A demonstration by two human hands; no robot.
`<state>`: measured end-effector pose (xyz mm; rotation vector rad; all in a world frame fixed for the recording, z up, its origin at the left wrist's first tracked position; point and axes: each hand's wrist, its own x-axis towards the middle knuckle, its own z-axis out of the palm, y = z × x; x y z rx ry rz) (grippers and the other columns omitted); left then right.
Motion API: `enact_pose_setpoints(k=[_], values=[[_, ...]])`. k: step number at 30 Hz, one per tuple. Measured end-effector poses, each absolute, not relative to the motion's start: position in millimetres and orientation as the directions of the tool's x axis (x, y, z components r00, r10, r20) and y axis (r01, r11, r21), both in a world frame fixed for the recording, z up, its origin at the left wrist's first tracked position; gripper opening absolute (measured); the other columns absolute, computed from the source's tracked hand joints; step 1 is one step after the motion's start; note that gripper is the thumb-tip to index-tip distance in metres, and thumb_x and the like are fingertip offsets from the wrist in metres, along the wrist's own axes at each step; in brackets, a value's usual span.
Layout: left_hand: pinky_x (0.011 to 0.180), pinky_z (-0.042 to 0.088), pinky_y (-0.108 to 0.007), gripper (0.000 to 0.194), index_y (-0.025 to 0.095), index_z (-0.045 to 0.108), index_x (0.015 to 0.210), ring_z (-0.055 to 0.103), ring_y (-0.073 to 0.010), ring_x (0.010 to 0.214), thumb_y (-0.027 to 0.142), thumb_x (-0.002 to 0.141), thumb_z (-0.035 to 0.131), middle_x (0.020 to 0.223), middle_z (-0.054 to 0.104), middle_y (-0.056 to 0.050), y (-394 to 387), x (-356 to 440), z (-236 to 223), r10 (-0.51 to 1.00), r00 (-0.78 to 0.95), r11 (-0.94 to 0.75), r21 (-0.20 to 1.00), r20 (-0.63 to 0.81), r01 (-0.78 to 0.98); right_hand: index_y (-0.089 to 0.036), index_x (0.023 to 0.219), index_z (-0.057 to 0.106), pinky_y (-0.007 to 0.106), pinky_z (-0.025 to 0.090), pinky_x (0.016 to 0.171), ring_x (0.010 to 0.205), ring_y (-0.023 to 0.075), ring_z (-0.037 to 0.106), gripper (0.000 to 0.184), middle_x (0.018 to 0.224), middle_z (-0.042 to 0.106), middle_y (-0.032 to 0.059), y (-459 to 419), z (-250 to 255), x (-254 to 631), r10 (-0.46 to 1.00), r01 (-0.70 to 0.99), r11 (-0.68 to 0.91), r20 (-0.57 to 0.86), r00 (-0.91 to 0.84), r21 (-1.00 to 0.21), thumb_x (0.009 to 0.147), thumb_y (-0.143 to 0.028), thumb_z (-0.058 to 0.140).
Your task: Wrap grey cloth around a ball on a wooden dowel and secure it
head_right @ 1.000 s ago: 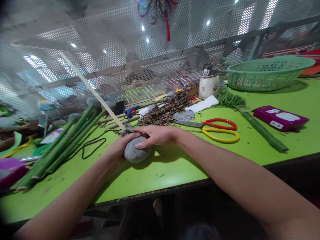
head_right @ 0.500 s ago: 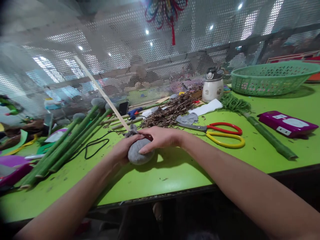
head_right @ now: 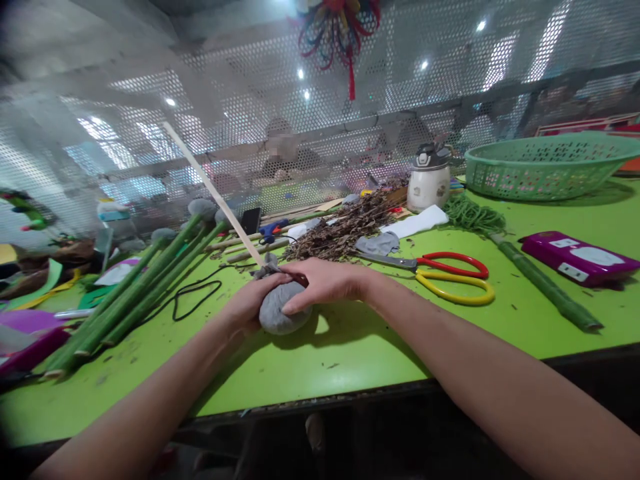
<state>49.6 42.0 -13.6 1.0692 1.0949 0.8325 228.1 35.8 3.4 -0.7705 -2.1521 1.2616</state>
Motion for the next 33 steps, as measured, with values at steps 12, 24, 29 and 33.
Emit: enact_pose_setpoints(k=[12, 24, 29, 33], values=[[0.064, 0.051, -0.030, 0.029, 0.013, 0.068, 0.088, 0.065, -0.0190, 0.066, 0.030, 0.064, 0.072, 0.082, 0.072, -0.008, 40.8, 50.7, -12.6, 0.930, 0.257, 0.280, 0.960, -0.263, -0.028, -0.014, 0.136, 0.042, 0.043, 0.035, 0.105, 0.123, 0.0281, 0.045, 0.075, 0.135, 0.050, 0.0114, 34.2, 5.6, 225.9, 0.706, 0.221, 0.397, 0.142, -0.694, -0.891, 0.068, -0.026, 0.071], [0.061, 0.051, -0.031, 0.032, 0.013, 0.069, 0.088, 0.065, -0.0210, 0.065, 0.034, 0.064, 0.072, 0.082, 0.072, -0.010, 44.9, 46.6, -16.9, 0.932, 0.257, 0.264, 0.965, -0.256, 0.007, -0.013, 0.137, 0.041, 0.045, 0.033, 0.107, 0.125, 0.0289, 0.044, 0.078, 0.139, 0.046, 0.0133, 31.3, 6.7, 222.8, 0.752, 0.277, 0.395, 0.136, -0.645, -0.876, 0.067, -0.031, 0.072], [0.061, 0.051, -0.030, 0.029, 0.014, 0.070, 0.085, 0.066, -0.0225, 0.068, 0.034, 0.064, 0.072, 0.077, 0.072, -0.009, 44.7, 46.0, -18.0, 0.938, 0.248, 0.250, 0.968, -0.240, -0.006, -0.013, 0.130, 0.050, 0.044, 0.038, 0.102, 0.118, 0.0293, 0.050, 0.067, 0.131, 0.054, 0.0118, 27.1, 10.4, 215.9, 0.790, 0.341, 0.403, 0.135, -0.598, -0.849, 0.065, -0.021, 0.067], [0.062, 0.052, -0.031, 0.029, 0.013, 0.070, 0.087, 0.065, -0.0203, 0.065, 0.031, 0.065, 0.072, 0.079, 0.072, -0.009, 44.2, 47.5, -17.0, 0.928, 0.270, 0.276, 0.960, -0.257, -0.035, -0.016, 0.132, 0.048, 0.044, 0.037, 0.104, 0.120, 0.0288, 0.049, 0.071, 0.133, 0.052, 0.0108, 28.6, 6.7, 214.8, 0.814, 0.307, 0.355, 0.130, -0.566, -0.883, 0.063, -0.020, 0.068]])
